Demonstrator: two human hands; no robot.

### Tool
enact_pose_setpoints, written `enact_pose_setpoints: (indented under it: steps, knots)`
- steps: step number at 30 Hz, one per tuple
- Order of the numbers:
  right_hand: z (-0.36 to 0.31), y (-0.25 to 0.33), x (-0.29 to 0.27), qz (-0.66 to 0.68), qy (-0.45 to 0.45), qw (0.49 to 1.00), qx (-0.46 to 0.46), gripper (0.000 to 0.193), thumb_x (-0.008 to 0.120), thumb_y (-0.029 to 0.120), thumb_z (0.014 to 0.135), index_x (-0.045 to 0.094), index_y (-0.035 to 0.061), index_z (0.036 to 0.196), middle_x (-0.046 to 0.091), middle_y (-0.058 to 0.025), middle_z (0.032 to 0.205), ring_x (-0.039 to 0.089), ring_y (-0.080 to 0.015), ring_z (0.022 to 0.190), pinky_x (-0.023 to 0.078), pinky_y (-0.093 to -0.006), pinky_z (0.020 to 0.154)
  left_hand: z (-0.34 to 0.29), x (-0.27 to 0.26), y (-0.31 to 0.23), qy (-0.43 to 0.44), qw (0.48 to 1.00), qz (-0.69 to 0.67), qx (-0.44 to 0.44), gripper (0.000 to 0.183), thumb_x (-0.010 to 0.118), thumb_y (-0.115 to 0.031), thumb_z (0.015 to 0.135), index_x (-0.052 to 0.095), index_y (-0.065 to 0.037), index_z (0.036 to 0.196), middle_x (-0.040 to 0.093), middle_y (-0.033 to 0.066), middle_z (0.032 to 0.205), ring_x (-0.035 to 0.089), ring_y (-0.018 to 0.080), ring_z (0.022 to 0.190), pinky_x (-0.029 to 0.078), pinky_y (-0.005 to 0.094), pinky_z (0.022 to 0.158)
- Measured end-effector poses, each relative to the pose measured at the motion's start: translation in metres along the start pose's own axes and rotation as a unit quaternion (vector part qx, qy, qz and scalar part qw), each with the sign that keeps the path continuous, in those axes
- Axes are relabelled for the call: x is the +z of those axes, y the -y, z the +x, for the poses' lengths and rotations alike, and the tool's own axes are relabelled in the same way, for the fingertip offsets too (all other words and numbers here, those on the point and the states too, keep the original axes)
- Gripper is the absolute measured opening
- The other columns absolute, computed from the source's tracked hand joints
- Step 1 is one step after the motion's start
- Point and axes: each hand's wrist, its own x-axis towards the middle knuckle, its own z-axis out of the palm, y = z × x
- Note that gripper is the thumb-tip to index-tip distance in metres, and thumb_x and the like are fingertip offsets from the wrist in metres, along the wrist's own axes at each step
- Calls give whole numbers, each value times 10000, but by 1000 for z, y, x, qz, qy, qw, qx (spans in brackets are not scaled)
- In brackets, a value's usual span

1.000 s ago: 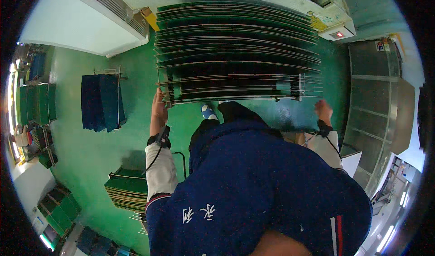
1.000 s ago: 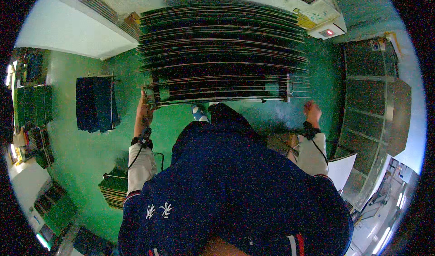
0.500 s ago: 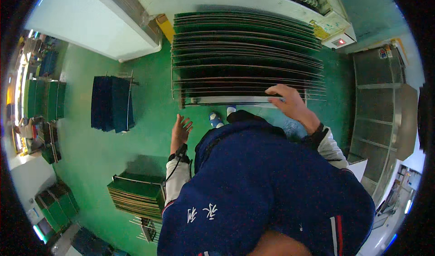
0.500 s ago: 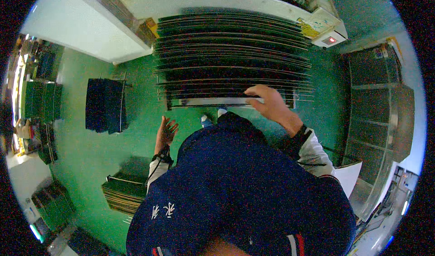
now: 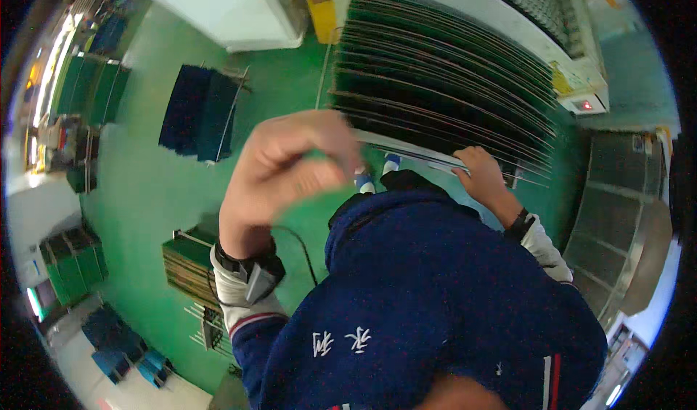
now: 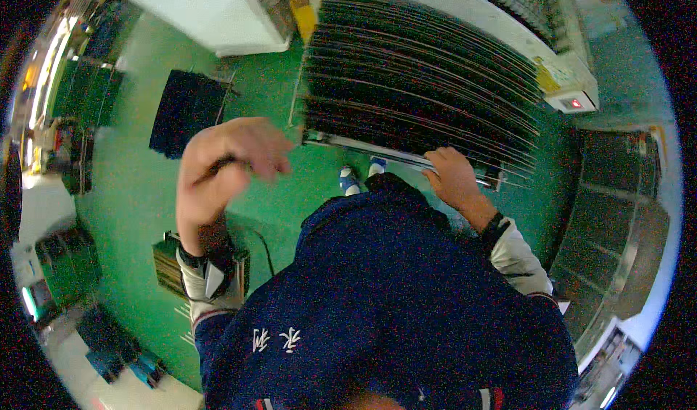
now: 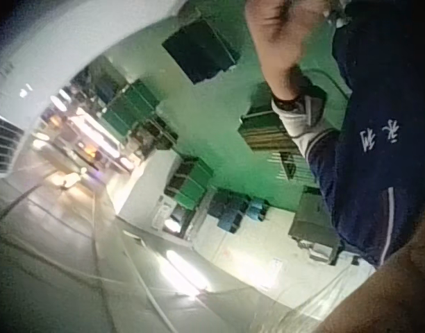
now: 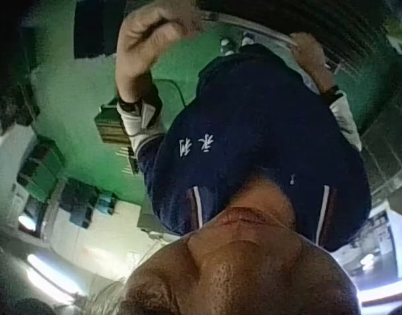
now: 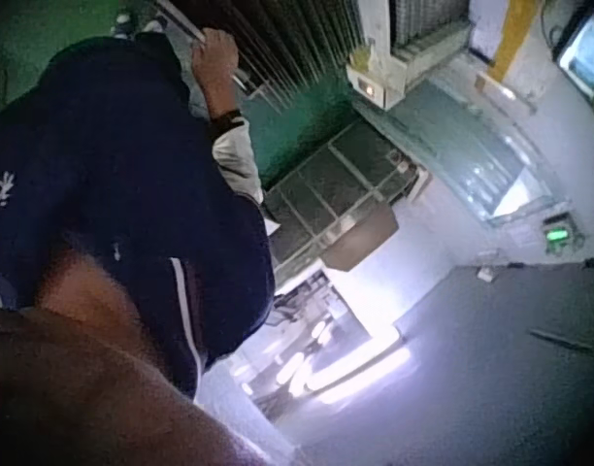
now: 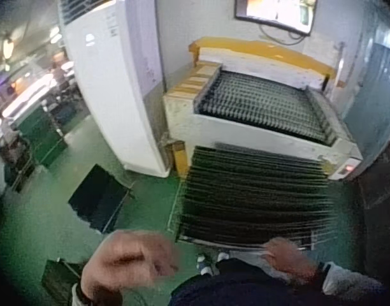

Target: Feeding blue and green plates into a processing machine and organizing metal storage racks.

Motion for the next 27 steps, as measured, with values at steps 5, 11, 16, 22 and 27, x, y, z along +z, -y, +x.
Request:
enact_pose_setpoints:
  steps: [5,11,16,22,27]
  knots:
    - [-3,9,15,-26,-31,999,36,276,632,203,819,599,46,1044,627,-160,989,594,-353,952,472,-450,812,21,48,-60,205,942,-133,230,249,686,-229,846,612,4,798,619,99,794,587,253,741,462,346,665]
    - [9,-40,37,-49,56,992,99,228,613,262,827,632,55,921,636,-180,869,603,-384,855,473,-486,751,20,63,-66,220,923,-178,261,244,661,-228,862,610,1,795,618,100,777,588,252,728,467,355,663]
    - [37,-60,42,-85,74,991,67,191,581,225,814,642,54,872,634,-199,830,605,-394,811,473,-500,727,19,62,-70,217,921,-170,276,242,640,-228,875,608,-2,793,616,101,763,589,251,718,470,362,662]
    - [13,-99,71,-107,-49,992,-35,186,583,212,799,648,47,856,650,-187,841,623,-376,836,490,-478,733,33,75,-81,261,902,-154,307,244,615,-227,891,606,-5,791,614,102,746,590,250,705,475,372,660]
    - [24,-43,25,-134,127,976,114,183,602,244,782,644,71,820,660,-151,878,630,-360,866,496,-472,730,49,78,-80,290,891,-153,314,247,594,-226,905,604,-8,789,613,102,732,591,249,695,478,379,658]
